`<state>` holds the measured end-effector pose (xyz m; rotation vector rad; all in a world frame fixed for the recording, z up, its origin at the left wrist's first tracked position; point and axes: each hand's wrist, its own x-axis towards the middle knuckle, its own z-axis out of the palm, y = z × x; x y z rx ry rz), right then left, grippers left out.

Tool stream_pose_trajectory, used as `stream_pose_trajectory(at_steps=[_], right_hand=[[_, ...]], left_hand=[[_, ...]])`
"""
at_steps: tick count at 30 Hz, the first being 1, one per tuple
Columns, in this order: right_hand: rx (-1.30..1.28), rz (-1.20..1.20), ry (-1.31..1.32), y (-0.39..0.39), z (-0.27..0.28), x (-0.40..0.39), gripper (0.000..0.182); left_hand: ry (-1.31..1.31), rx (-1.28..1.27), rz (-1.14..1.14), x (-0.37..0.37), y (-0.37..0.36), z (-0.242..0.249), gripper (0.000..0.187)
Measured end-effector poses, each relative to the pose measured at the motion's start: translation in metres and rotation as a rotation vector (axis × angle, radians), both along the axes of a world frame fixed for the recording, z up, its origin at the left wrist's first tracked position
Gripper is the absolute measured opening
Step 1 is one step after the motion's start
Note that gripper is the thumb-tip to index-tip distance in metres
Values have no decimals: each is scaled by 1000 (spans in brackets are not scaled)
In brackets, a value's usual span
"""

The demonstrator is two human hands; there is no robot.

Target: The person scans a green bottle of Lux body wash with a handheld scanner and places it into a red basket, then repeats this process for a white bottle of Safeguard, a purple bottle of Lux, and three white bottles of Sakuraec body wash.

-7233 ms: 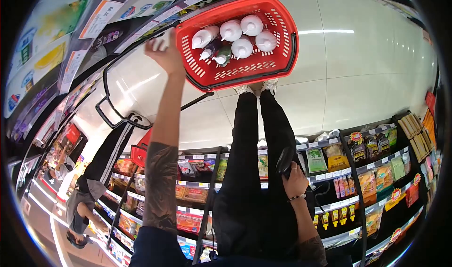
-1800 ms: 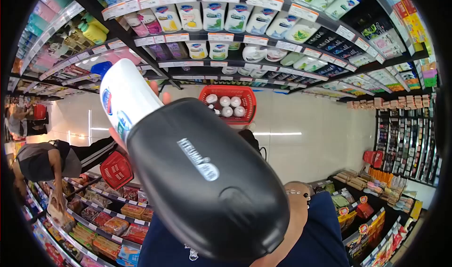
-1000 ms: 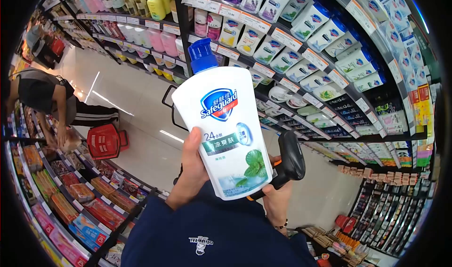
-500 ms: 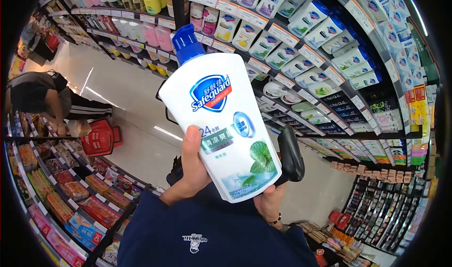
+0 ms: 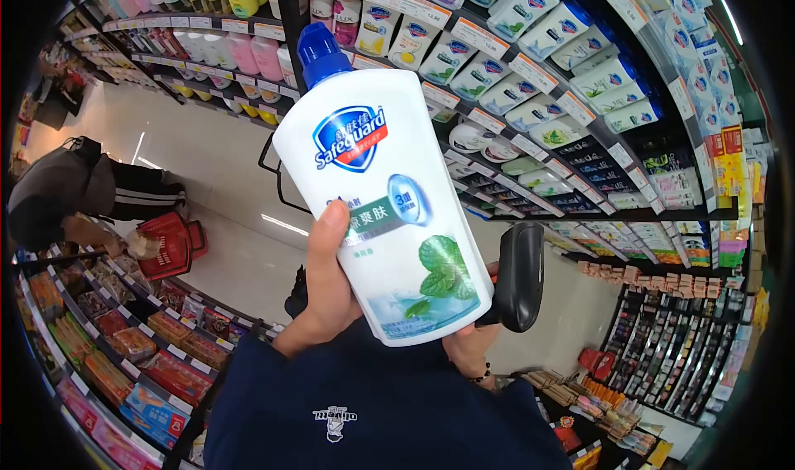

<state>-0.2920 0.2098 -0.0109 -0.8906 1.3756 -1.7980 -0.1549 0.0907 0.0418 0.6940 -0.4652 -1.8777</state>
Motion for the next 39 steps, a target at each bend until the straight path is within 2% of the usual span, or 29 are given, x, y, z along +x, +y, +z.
stream_pose_trajectory(at_steps=[1, 7, 17, 20, 23, 26, 32, 35, 39], right_hand=[[15, -9, 64, 2, -3, -1, 78], [-51, 30, 35, -1, -9, -4, 68], [3, 100, -57, -1, -10, -10, 69], [-27, 139, -274, -4, -3, -2, 53], [101, 126, -464, 8, -15, -9, 54], [95, 126, -470, 9, -16, -10, 53], [100, 194, -403, 13, -17, -15, 67], [96, 144, -364, 10, -16, -14, 72], [129, 163, -393, 11, -16, -16, 75]], left_hand=[[14, 26, -15, 0, 0, 2, 58], [22, 42, 7, -3, -3, 0, 56], [101, 22, 88, -4, -5, -4, 54], [77, -13, 84, -3, -4, -3, 54], [76, -10, 107, -5, -3, -3, 52], [73, 8, 123, -7, -4, -5, 53], [103, 5, 146, -8, -8, -8, 56], [67, 3, 161, -9, -8, -6, 57], [112, -33, 123, -7, -8, -10, 56]])
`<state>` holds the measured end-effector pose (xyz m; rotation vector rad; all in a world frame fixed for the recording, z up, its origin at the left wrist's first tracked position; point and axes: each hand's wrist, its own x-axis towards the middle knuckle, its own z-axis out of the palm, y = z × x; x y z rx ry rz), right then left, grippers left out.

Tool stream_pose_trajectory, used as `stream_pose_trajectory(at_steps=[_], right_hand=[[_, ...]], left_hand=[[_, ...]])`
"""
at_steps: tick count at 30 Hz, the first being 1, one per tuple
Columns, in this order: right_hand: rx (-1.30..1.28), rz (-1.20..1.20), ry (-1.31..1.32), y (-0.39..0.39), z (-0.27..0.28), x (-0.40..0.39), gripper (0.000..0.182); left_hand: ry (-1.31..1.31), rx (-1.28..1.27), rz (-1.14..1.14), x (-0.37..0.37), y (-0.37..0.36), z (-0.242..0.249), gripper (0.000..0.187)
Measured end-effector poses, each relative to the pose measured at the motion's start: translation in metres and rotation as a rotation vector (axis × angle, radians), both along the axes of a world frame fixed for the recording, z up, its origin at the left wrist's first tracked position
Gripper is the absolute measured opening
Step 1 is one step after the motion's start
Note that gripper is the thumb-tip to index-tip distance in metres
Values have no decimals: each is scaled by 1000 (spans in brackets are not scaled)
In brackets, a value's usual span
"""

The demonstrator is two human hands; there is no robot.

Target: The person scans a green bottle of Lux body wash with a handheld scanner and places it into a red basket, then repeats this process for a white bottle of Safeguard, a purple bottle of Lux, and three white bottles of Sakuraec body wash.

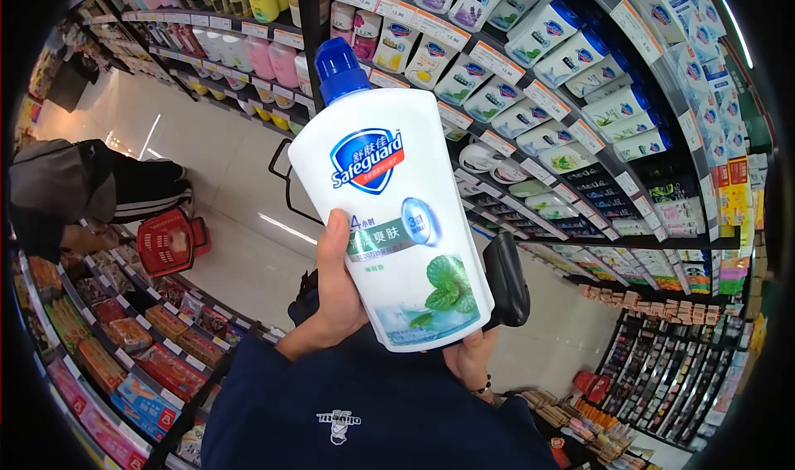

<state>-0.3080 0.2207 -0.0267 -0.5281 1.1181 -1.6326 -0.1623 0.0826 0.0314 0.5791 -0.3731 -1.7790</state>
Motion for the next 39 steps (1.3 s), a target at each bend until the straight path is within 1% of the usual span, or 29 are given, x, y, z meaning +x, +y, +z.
stream_pose_trajectory(at_steps=[5, 8, 11, 14, 17, 20, 26, 35, 39], right_hand=[[33, -35, -10, -4, 6, 2, 77], [40, -36, -2, -7, 9, 2, 78], [59, -2, -134, -12, 17, 2, 80], [35, -13, 2, -15, 13, 4, 83], [20, -24, 29, -15, 11, 2, 86], [29, 2, -76, -13, 11, -1, 85], [55, 9, -77, -15, 13, 1, 84], [13, 30, -58, -12, 11, -1, 83], [3, 29, -57, -9, 10, 0, 83]], left_hand=[[22, -24, -22, 0, 0, -2, 55], [-36, -44, -28, 2, -1, -3, 55], [-39, -49, -29, 2, -2, -2, 55], [-56, -59, -21, 2, -2, -4, 54], [-51, -75, -28, 3, -2, -5, 55], [-67, -69, -45, 4, -4, -3, 55], [2, -30, -4, 2, -6, -2, 55], [-93, -31, -16, 4, -2, -5, 56], [-84, -45, -10, 5, 1, -3, 56]])
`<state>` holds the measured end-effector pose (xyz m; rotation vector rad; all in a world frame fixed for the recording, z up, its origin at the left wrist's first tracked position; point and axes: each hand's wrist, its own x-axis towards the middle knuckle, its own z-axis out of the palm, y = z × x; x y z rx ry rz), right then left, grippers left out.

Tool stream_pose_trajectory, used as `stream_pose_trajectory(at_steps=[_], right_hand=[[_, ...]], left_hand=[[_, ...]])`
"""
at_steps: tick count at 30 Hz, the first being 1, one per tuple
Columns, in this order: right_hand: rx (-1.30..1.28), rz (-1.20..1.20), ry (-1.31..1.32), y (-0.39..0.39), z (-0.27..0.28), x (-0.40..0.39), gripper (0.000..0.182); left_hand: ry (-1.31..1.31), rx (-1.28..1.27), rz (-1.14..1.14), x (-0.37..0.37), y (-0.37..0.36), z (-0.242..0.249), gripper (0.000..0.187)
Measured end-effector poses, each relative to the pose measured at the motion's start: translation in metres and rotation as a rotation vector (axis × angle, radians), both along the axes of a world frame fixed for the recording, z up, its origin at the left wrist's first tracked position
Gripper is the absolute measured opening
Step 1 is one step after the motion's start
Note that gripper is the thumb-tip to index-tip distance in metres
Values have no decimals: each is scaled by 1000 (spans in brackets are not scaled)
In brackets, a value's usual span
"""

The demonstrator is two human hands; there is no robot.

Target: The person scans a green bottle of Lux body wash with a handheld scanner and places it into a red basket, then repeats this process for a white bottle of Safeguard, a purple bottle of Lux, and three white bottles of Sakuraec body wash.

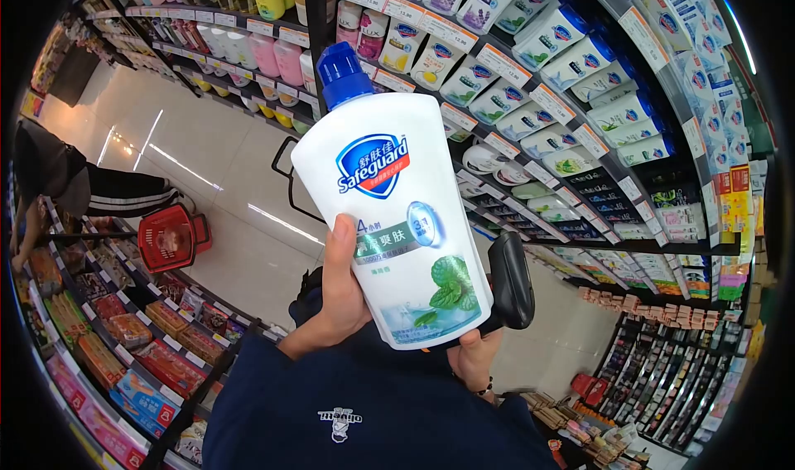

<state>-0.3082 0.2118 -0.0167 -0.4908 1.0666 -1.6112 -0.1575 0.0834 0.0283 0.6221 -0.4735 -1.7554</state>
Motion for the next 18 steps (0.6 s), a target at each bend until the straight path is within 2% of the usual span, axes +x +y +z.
stream_pose_trajectory(at_steps=[11, 18], right_hand=[[25, -9, 36, 4, 1, 1, 85], [6, -27, 48, 2, 2, 2, 85]], left_hand=[[86, 73, -39, 0, 6, -3, 52], [68, 4, -85, 2, 5, 4, 55]])
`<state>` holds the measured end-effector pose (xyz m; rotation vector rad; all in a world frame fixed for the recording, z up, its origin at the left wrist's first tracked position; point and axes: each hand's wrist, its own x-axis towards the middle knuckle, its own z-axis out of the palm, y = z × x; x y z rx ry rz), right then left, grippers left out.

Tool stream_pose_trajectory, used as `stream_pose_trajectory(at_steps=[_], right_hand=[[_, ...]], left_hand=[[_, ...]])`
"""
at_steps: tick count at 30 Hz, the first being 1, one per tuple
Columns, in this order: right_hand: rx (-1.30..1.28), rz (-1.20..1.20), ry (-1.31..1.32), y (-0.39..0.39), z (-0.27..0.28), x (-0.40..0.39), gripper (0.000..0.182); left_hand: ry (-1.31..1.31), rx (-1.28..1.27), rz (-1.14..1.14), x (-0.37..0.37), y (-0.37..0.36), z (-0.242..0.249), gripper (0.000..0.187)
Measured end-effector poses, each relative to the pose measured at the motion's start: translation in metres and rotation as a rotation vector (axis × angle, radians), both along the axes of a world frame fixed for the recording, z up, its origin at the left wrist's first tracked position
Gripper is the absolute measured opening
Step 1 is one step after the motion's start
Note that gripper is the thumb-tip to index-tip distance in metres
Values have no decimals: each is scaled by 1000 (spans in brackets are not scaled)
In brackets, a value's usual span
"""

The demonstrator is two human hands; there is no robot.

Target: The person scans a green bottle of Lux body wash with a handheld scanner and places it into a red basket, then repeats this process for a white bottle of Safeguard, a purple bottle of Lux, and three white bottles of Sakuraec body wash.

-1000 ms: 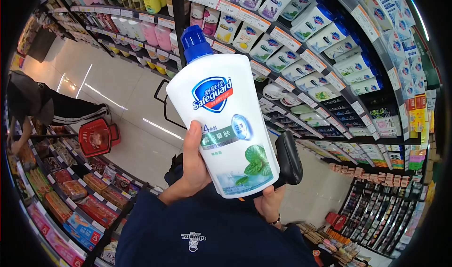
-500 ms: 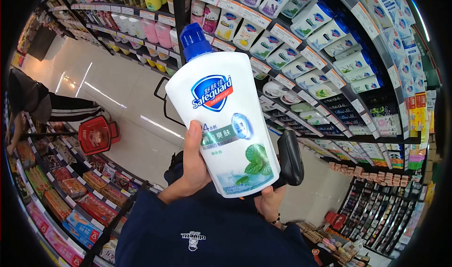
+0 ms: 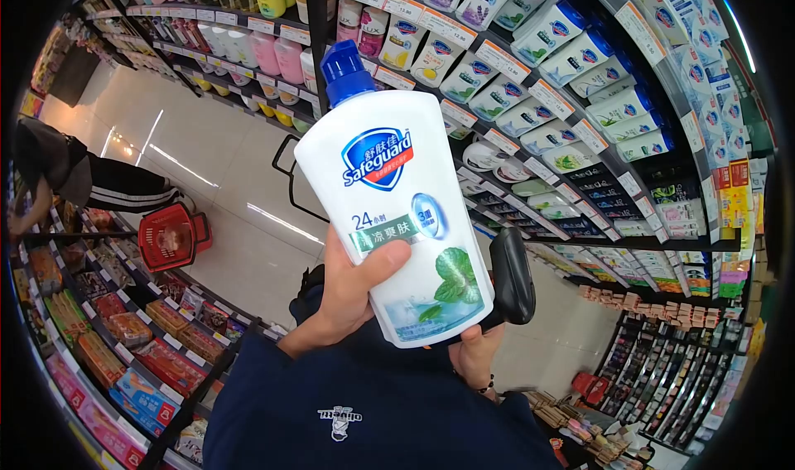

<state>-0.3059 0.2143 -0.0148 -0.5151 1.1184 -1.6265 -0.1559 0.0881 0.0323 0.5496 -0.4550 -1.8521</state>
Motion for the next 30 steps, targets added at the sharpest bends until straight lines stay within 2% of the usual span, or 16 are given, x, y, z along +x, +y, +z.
stream_pose_trajectory(at_steps=[5, 11, 17, 20, 23, 24, 26, 28, 29, 30], right_hand=[[-20, -26, -20, -1, 0, 0, 85], [80, 49, -39, -13, 22, 2, 79], [87, 105, -173, -23, 36, 2, 76], [-3, 34, -41, -25, 36, 8, 76], [2, -8, 262, -13, 28, 7, 78], [-77, 44, 590, -18, 31, 2, 78], [29, 295, 429, -29, 52, 2, 69], [266, 205, -67, -15, 34, 3, 56], [377, 99, -305, -8, 25, 4, 51], [458, 59, -359, -12, 30, 8, 50]], left_hand=[[-23, -49, -52, 0, -1, 5, 56], [-110, -146, 53, -7, 3, -2, 57], [-44, -118, 57, -8, 2, -6, 59], [13, -92, 79, -8, 7, -19, 66], [-24, -235, 192, -13, 4, -25, 74], [-91, -233, 172, -11, 2, -29, 85], [-183, -210, 177, -18, 0, -10, 99], [-235, -173, 103, -19, -2, 2, 113], [-204, -149, 83, -17, -4, 3, 113], [-172, -126, 60, -15, -5, 4, 114]])
